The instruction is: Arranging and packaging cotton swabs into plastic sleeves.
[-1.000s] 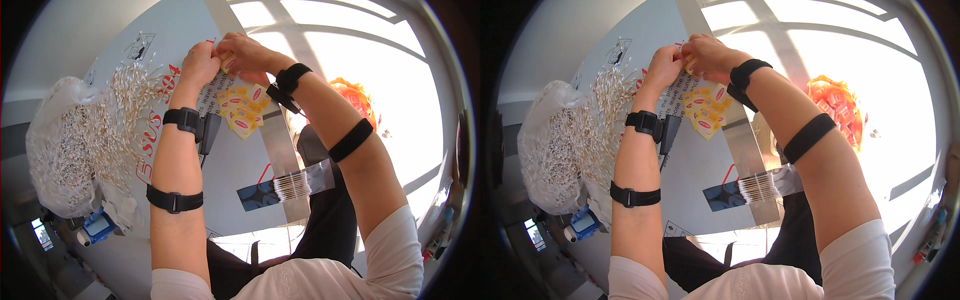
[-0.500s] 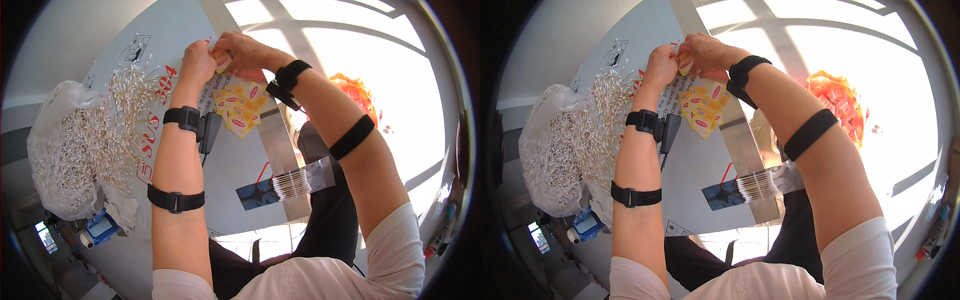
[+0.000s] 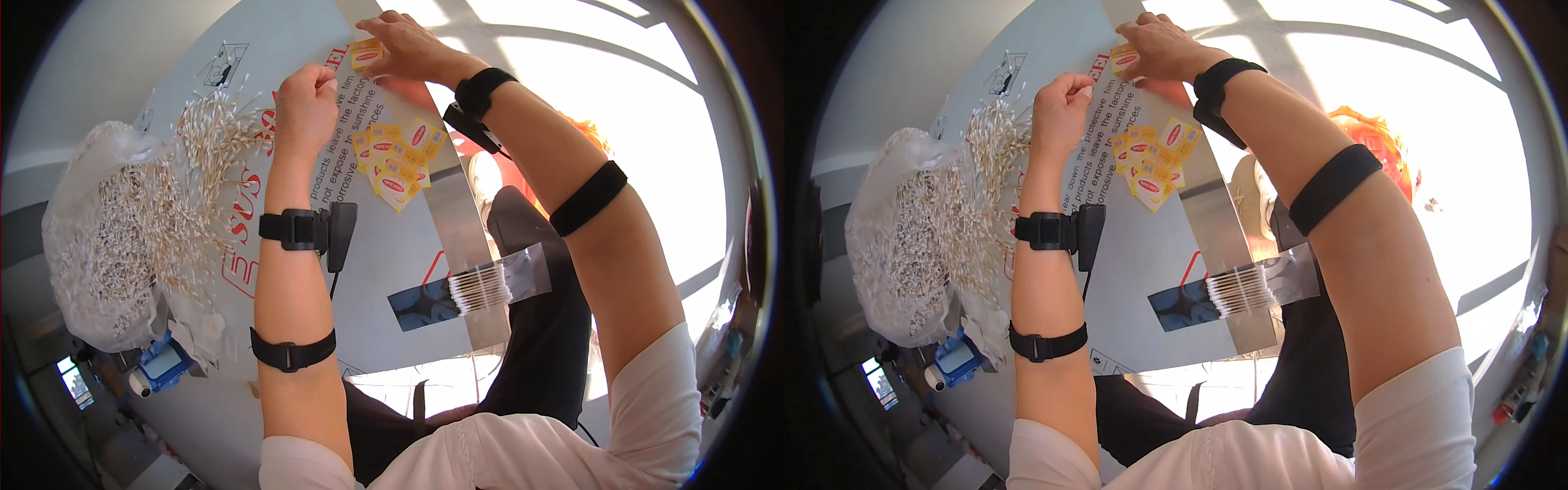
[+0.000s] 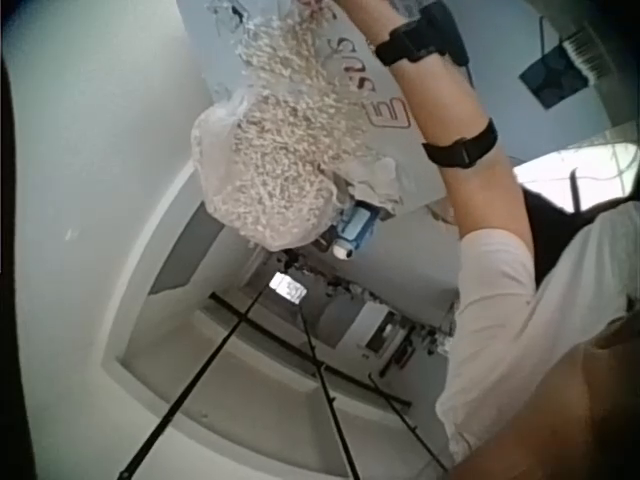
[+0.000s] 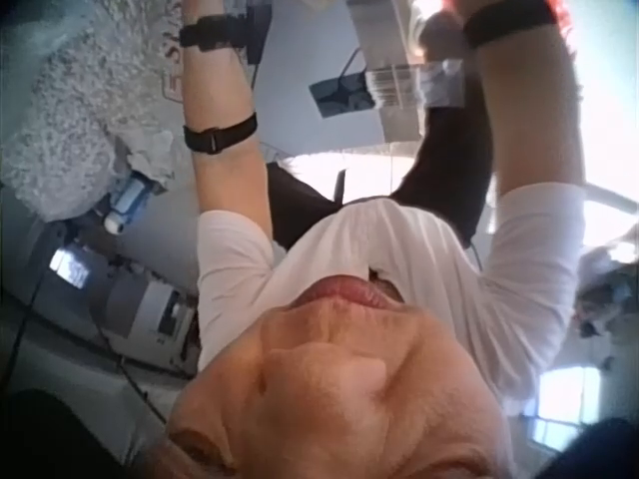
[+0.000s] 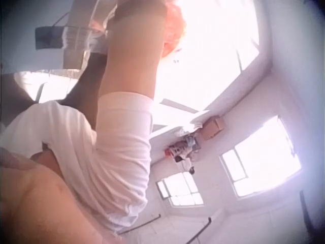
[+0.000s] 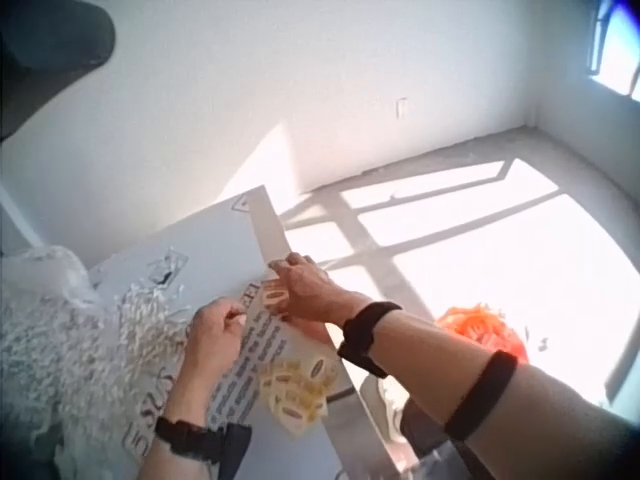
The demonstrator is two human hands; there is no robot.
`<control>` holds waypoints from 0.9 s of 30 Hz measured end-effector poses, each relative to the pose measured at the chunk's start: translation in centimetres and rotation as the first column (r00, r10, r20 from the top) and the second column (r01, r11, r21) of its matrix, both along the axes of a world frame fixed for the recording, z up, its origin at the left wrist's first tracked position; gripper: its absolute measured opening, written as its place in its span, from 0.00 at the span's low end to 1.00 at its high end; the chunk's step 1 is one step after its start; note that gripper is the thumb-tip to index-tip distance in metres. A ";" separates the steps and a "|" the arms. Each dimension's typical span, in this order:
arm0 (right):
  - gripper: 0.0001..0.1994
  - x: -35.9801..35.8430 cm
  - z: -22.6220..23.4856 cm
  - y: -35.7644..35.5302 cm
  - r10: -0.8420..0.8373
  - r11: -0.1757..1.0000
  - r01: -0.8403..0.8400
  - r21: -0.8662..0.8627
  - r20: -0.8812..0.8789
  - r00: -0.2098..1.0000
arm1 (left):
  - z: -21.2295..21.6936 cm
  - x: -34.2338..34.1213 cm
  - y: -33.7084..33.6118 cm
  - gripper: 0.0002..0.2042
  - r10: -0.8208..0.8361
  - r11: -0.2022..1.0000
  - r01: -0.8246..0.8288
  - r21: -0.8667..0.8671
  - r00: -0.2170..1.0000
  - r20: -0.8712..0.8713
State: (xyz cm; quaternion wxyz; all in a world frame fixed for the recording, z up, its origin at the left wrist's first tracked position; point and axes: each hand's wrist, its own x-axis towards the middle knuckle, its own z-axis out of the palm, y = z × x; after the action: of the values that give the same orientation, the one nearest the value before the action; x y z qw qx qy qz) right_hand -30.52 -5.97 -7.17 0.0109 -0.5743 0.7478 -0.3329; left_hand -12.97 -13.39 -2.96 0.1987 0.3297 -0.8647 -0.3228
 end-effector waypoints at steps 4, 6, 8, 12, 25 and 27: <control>0.19 -1.0 1.0 3.5 -0.142 0.988 0.137 0.073 0.071 0.987 | 0.8 3.3 3.3 0.07 -0.051 0.998 0.047 0.032 0.991 0.125; 0.16 -0.1 1.7 6.1 -0.124 0.987 0.106 0.122 0.154 0.980 | 0.4 5.6 5.4 0.08 -0.047 0.997 0.053 -0.056 0.993 0.108; 0.13 1.4 2.6 9.2 -0.113 0.979 0.059 0.193 0.284 0.952 | 0.1 7.8 7.8 0.09 -0.041 0.989 0.053 -0.137 0.995 0.090; 0.09 4.1 4.5 16.2 -0.127 0.968 -0.022 0.251 0.562 0.818 | 0.6 12.4 12.5 0.10 -0.023 0.996 0.030 -0.087 0.996 0.080; 0.04 24.1 4.8 30.7 -0.166 0.941 -0.239 0.242 0.940 0.300 | -0.4 22.8 11.4 0.04 0.393 0.870 -0.417 0.264 0.909 0.142; 0.04 25.7 4.6 30.5 -0.122 0.930 -0.283 0.235 0.923 0.366 | -0.6 20.2 12.0 0.03 0.221 0.964 -0.216 0.158 0.975 -0.020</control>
State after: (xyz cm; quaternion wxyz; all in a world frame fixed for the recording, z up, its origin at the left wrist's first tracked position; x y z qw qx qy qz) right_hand -4.83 24.51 -2.54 0.5486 -0.3116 0.6283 -0.4551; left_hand 7.22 -1.38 -3.57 0.2233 0.4313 -0.7915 -0.3710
